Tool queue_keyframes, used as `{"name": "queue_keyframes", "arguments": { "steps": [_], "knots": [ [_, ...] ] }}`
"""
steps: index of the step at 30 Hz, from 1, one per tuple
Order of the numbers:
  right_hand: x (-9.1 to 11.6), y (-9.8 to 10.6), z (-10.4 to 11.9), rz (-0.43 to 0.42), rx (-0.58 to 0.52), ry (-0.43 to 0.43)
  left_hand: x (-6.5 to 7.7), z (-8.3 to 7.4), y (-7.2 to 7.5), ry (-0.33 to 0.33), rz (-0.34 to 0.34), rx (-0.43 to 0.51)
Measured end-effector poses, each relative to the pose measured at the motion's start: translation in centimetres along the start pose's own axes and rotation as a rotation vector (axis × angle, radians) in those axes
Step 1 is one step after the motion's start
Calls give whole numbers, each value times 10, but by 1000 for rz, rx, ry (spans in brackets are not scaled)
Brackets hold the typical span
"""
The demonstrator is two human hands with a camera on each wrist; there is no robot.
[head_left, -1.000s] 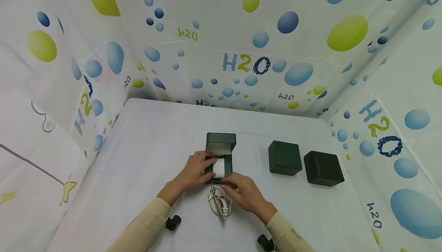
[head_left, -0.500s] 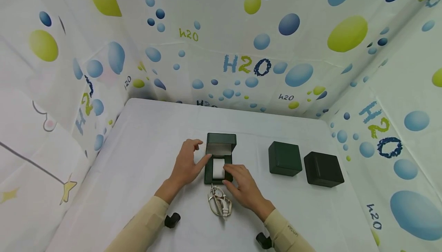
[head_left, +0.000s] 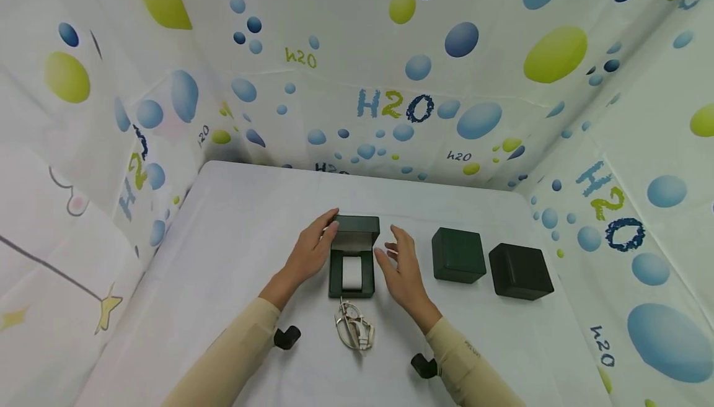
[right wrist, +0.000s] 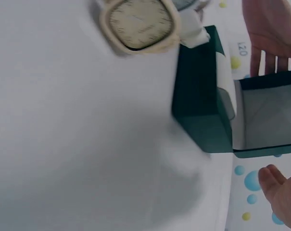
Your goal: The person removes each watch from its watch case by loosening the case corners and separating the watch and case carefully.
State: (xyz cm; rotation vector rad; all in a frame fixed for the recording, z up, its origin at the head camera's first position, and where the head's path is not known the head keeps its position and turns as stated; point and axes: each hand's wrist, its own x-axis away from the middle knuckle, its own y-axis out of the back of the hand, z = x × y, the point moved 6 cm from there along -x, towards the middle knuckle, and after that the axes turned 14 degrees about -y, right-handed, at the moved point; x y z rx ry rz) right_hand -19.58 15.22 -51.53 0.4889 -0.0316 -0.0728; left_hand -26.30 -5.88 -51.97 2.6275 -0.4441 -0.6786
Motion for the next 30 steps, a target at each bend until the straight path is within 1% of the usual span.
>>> {"name": "queue_keyframes", "arguments": {
  "steps": [2,5,7,10,12,14,16,19,24,27,30],
  "knots": [
    [-8,-2,2,40,-8,-51,-1,1,-1,20,3,0],
    [-18,-4,5,75,16,-88,-2,3,-2,59,3,-9],
    [-26,-5,6,79,43,-101,-2,4,-1,92,5,-27],
    [-39,-5,4,90,61,-132,-2,7,1,161,21,-37],
    [-46,-4,2,111,68,-164,-2,10,4,215,46,-30],
    [-51,-2,0,143,59,-216,-2,11,6,264,83,-13],
    [-52,0,-2,179,40,-257,-1,11,8,296,123,2],
    [-52,2,-3,244,2,-305,0,12,8,311,165,36],
    [-52,2,-4,368,-34,-325,4,13,9,310,202,92],
    [-51,2,-4,411,-44,-327,6,12,9,308,218,97],
    [-49,2,-5,430,-42,-325,8,11,10,316,217,83]
  ]
}}
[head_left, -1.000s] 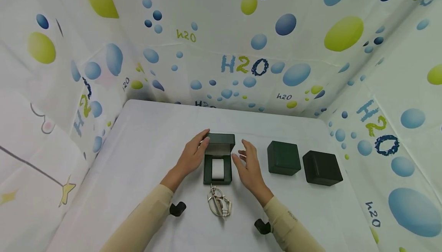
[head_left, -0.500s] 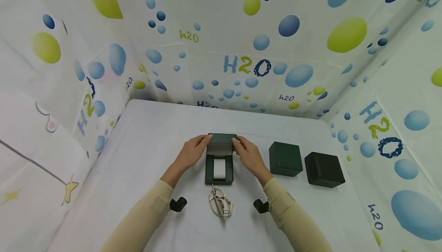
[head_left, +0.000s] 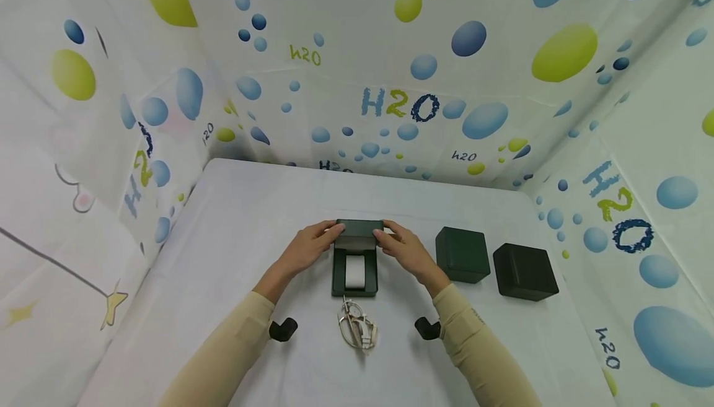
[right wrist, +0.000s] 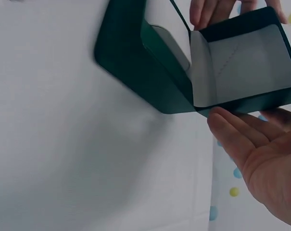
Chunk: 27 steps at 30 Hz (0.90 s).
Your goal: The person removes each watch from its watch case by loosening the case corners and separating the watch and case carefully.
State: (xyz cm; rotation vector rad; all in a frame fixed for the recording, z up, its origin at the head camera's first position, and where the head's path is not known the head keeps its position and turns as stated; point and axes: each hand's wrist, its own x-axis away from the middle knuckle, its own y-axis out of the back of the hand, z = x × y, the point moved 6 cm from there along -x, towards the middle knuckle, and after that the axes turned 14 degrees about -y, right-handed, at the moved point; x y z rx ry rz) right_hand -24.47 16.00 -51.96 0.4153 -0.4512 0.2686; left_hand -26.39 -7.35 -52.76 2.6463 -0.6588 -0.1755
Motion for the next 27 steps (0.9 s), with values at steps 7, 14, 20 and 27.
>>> {"name": "queue_keyframes", "arguments": {
  "steps": [7,14,20,27],
  "knots": [
    [6,-1,0,7,15,12,2,0,0,2,-12,-18],
    [9,-1,-3,-34,72,26,5,2,-2,-9,-15,-3],
    [9,-2,-6,-62,97,48,7,2,-2,-17,-6,9],
    [11,-2,-8,-61,87,61,9,3,-4,-57,-6,12]
  ]
}}
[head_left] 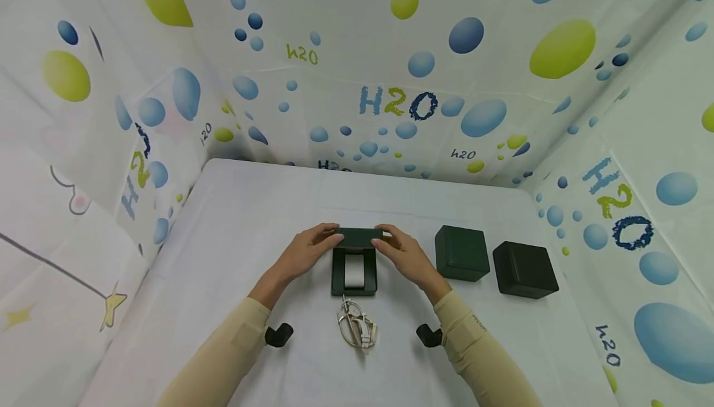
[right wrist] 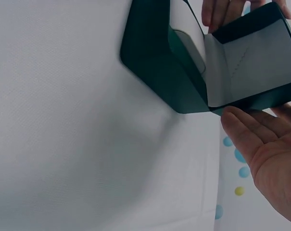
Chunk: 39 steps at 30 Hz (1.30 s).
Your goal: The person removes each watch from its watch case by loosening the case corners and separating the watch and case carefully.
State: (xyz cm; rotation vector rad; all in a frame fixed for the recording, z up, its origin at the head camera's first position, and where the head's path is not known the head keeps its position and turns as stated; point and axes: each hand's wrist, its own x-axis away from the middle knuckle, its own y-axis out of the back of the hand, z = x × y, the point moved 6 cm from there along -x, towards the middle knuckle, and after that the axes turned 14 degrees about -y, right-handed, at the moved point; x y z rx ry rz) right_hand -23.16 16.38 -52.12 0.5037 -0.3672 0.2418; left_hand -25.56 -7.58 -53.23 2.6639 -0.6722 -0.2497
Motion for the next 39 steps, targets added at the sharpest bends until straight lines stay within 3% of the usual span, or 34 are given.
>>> {"name": "queue_keyframes", "arguments": {
  "steps": [16,27,39],
  "knots": [
    [7,-6,-8,5,-58,61,8,4,-6,-49,-17,31],
    [13,-11,-17,-72,-33,121,15,4,-12,-146,-33,0],
    [17,-15,-21,-72,-70,213,25,5,-19,-198,-25,-88]
  ]
}}
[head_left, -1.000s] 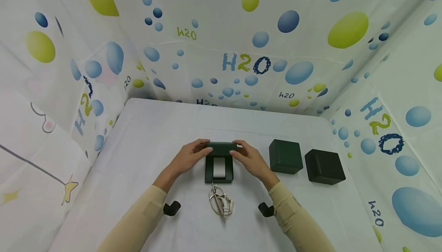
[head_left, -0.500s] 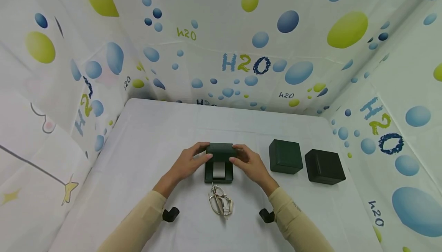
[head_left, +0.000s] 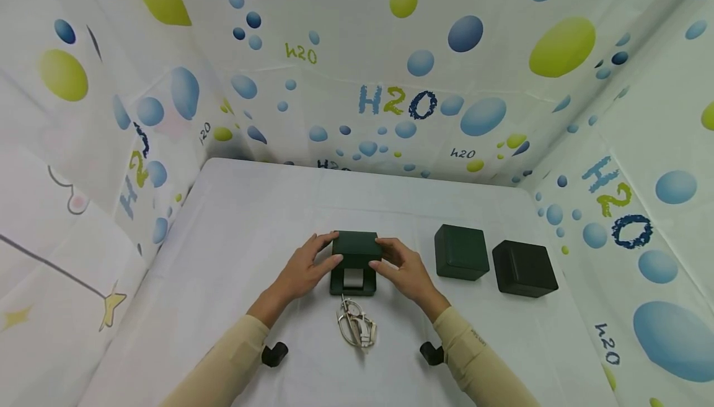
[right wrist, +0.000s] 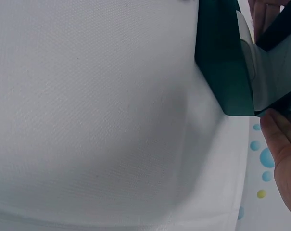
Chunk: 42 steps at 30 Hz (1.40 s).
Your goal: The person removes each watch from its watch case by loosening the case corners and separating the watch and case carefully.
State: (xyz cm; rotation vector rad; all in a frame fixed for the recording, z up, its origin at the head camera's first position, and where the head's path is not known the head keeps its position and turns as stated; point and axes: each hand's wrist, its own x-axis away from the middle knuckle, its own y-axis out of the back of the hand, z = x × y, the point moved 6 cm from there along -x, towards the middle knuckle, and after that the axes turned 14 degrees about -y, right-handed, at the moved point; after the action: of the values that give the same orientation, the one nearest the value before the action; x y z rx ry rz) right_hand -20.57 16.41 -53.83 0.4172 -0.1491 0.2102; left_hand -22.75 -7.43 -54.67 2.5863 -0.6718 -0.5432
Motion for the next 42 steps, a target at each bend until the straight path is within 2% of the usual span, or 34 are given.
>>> {"name": "queue_keyframes", "arguments": {
  "steps": [11,22,27,30,34,38,42],
  "knots": [
    [5,-2,1,-4,-6,51,4,2,-2,-9,44,-19],
    [7,-6,-5,-11,-18,69,11,2,-5,-17,59,-1],
    [8,-8,-6,-4,-40,106,15,3,-8,-5,92,-11],
    [8,-9,-8,-6,-42,115,16,3,-9,-25,106,-25],
    [11,-12,-12,-40,15,127,18,3,-9,-108,111,-82],
    [18,-18,-19,-93,125,157,25,6,-14,-181,128,-150],
    [23,-27,-25,-135,203,204,31,11,-21,-161,148,-159]
  ]
}}
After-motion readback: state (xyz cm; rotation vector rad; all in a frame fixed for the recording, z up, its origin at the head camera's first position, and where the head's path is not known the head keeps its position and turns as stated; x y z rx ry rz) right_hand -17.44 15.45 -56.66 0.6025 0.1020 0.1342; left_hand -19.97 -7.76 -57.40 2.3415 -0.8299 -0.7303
